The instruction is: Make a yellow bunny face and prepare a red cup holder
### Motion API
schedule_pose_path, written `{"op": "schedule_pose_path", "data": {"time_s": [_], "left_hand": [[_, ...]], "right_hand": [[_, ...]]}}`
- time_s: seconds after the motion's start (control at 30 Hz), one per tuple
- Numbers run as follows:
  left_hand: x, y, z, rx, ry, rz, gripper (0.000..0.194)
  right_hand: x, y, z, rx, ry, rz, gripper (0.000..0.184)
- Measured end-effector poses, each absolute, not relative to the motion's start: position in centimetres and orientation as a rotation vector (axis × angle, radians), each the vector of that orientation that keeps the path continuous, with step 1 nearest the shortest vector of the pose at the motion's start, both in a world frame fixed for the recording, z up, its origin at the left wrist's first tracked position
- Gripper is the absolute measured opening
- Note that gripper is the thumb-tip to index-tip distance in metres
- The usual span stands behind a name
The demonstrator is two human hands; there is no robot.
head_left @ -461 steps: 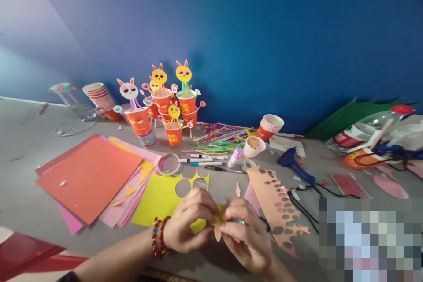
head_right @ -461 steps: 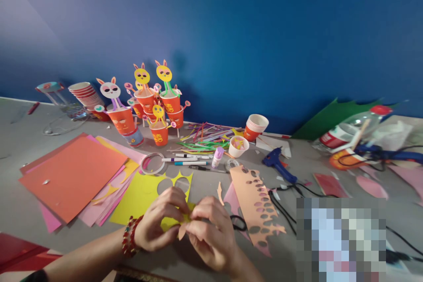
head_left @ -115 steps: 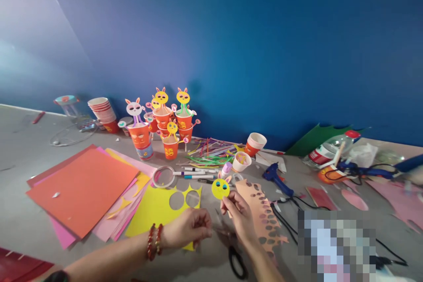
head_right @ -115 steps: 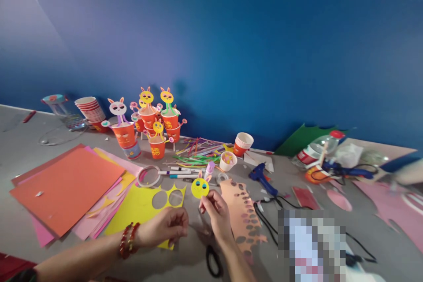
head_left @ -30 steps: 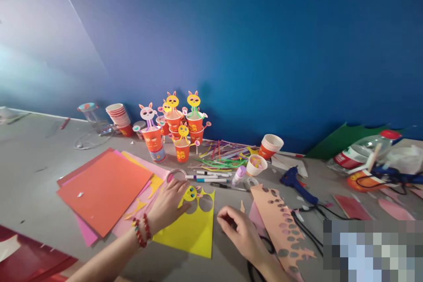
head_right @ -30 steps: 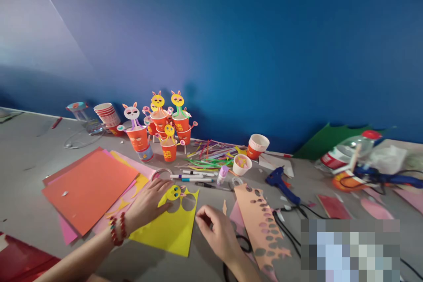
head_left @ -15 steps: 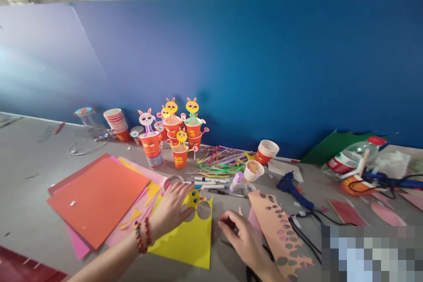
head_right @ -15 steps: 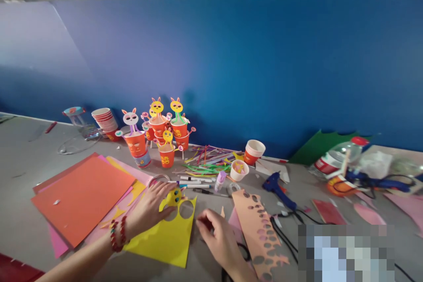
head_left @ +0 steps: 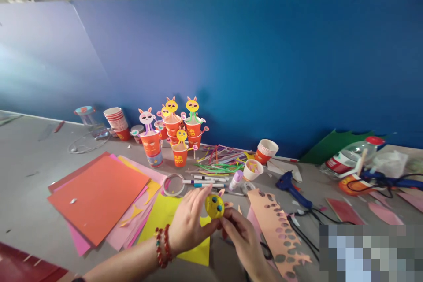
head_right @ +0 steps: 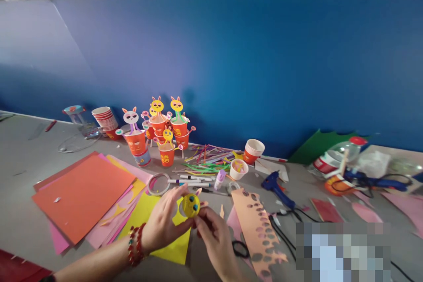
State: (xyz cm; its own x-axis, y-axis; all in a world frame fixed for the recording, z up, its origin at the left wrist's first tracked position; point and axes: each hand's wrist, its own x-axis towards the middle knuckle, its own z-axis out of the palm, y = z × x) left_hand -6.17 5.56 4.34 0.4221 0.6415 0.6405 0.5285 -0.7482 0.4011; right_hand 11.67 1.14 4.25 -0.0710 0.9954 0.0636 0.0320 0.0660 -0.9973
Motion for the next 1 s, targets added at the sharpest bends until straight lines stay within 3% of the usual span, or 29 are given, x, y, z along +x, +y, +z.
{"op": "schedule_pose_path", "data": {"time_s": [0.3,0.43,0.47,0.7,1.0], "left_hand": [[-6.8,5.8,3.9,2.267,0.990,0.997,0.091],[-7.9,6.6,2.8,2.075,1.009,0.756,0.033],[-8.1,6.7,2.6,1.992,1.026,0.737,0.030],[-7.3,7.3,3.6,1.549,0.977,0.712,0.056],[-4.2,7.3,4.8,1.182,0.715,0.638,0.044]], "right_hand": [[13.2,2.3,5.6,-1.247,-1.240,1.105,0.040],[14.7,2.6,6.6,-1.274,-1.241,1.060,0.040],[14.9,2.6,6.7,-1.272,-1.244,1.061,0.040],[14.7,2.9,6.7,-1.260,-1.269,1.120,0.039],[14.2,3.0,6.8,-1.248,-1.298,1.049,0.039]]}}
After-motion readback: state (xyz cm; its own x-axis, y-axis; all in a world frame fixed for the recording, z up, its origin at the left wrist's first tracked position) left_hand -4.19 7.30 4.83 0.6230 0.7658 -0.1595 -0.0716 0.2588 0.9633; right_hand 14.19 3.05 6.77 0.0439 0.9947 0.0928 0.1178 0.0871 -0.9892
